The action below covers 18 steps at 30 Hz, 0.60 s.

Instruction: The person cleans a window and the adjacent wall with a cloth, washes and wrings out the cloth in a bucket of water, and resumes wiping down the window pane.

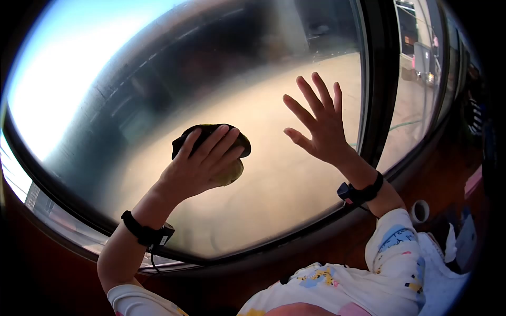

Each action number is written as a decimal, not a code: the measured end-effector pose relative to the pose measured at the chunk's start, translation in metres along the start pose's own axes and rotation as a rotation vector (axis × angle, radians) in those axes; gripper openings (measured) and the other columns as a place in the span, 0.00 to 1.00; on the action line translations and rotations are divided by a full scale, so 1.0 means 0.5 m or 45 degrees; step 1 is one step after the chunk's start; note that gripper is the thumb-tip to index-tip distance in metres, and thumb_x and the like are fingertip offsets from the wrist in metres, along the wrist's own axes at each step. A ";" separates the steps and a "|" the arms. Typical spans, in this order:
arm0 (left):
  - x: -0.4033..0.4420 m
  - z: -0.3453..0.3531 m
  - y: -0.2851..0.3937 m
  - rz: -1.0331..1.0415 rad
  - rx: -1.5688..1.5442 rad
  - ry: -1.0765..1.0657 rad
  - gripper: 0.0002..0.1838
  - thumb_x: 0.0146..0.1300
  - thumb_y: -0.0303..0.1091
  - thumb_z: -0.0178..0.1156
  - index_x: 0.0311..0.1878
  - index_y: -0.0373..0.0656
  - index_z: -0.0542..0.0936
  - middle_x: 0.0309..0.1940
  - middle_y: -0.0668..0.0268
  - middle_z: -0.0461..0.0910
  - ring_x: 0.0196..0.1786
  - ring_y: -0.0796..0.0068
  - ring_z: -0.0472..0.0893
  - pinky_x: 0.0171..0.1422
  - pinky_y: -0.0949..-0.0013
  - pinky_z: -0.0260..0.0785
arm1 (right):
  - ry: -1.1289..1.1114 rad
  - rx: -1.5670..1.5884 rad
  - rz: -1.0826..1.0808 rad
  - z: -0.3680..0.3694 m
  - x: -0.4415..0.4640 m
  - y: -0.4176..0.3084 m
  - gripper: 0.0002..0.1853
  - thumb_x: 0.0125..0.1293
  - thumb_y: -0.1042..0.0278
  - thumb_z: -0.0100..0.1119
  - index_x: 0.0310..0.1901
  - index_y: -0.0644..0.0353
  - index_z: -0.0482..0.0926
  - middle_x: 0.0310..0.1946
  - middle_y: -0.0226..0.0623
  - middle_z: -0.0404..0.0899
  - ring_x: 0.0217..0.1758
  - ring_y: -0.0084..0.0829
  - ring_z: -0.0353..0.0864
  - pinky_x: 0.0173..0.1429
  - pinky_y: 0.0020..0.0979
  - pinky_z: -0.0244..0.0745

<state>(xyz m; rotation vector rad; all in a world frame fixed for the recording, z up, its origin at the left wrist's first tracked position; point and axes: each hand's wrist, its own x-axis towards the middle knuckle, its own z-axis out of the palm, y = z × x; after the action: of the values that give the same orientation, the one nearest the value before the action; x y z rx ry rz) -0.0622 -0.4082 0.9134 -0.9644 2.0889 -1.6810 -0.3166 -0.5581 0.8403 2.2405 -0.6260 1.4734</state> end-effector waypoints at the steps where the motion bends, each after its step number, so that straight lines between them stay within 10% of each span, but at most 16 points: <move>1: 0.022 -0.011 -0.002 -0.113 -0.172 0.002 0.37 0.49 0.59 0.63 0.63 0.60 0.68 0.71 0.63 0.57 0.73 0.63 0.56 0.75 0.46 0.43 | -0.026 0.000 0.012 -0.002 -0.043 0.014 0.31 0.62 0.48 0.58 0.68 0.37 0.63 0.74 0.35 0.49 0.77 0.43 0.44 0.71 0.64 0.36; 4: 0.073 -0.060 -0.113 -0.425 -0.197 0.117 0.49 0.38 0.43 0.74 0.68 0.51 0.62 0.72 0.55 0.53 0.74 0.53 0.53 0.73 0.43 0.46 | -0.149 0.023 0.095 -0.001 -0.151 0.020 0.32 0.62 0.50 0.58 0.68 0.36 0.62 0.73 0.33 0.49 0.76 0.42 0.44 0.71 0.64 0.37; 7: 0.098 -0.054 -0.333 -0.497 0.198 0.511 0.43 0.55 0.59 0.61 0.71 0.50 0.59 0.71 0.60 0.56 0.73 0.58 0.56 0.74 0.48 0.46 | -0.273 0.069 0.201 -0.007 -0.227 0.007 0.34 0.59 0.62 0.62 0.68 0.39 0.63 0.73 0.35 0.49 0.76 0.42 0.44 0.70 0.63 0.44; 9: 0.047 -0.010 -0.563 -0.632 0.139 0.479 0.36 0.61 0.47 0.61 0.70 0.49 0.61 0.68 0.59 0.61 0.71 0.52 0.59 0.72 0.49 0.54 | -0.392 0.129 0.291 -0.018 -0.277 -0.023 0.35 0.58 0.69 0.62 0.68 0.42 0.63 0.72 0.35 0.50 0.76 0.41 0.46 0.70 0.60 0.48; 12: 0.147 -0.121 -0.481 -1.148 0.387 0.235 0.50 0.63 0.62 0.52 0.72 0.30 0.45 0.69 0.40 0.54 0.66 0.41 0.63 0.64 0.42 0.62 | -0.479 0.367 0.452 -0.029 -0.342 -0.066 0.32 0.58 0.71 0.60 0.66 0.51 0.63 0.70 0.41 0.54 0.73 0.42 0.53 0.71 0.55 0.50; 15: 0.121 -0.053 -0.537 -0.904 0.415 0.495 0.59 0.56 0.73 0.49 0.73 0.33 0.40 0.71 0.41 0.46 0.71 0.41 0.56 0.67 0.31 0.51 | -0.414 0.587 0.605 -0.028 -0.387 -0.099 0.31 0.57 0.75 0.59 0.64 0.58 0.63 0.66 0.47 0.62 0.66 0.45 0.65 0.67 0.46 0.60; 16: 0.144 -0.036 -0.437 -0.946 0.345 0.708 0.31 0.64 0.43 0.55 0.67 0.41 0.62 0.65 0.50 0.62 0.69 0.47 0.59 0.71 0.48 0.52 | -0.394 0.594 0.621 -0.008 -0.409 -0.102 0.31 0.57 0.77 0.58 0.64 0.58 0.63 0.65 0.47 0.63 0.62 0.44 0.70 0.63 0.42 0.66; 17: 0.136 -0.006 -0.401 -0.747 0.358 0.558 0.43 0.57 0.61 0.58 0.70 0.47 0.59 0.71 0.59 0.55 0.72 0.58 0.56 0.74 0.49 0.46 | -0.376 0.610 0.646 0.007 -0.434 -0.106 0.31 0.57 0.78 0.58 0.64 0.59 0.63 0.64 0.47 0.65 0.58 0.42 0.75 0.59 0.37 0.71; 18: 0.165 -0.020 -0.307 -0.773 0.107 0.612 0.40 0.55 0.52 0.64 0.67 0.42 0.63 0.68 0.52 0.60 0.71 0.51 0.57 0.72 0.48 0.49 | -0.411 0.664 0.695 0.015 -0.451 -0.104 0.30 0.58 0.78 0.57 0.64 0.59 0.63 0.63 0.47 0.66 0.54 0.40 0.78 0.55 0.35 0.74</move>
<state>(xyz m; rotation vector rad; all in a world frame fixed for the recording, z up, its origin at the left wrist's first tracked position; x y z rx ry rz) -0.0802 -0.4693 1.0760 -1.3745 2.0967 -2.4885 -0.3605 -0.4844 0.6251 2.9084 -1.1342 1.6785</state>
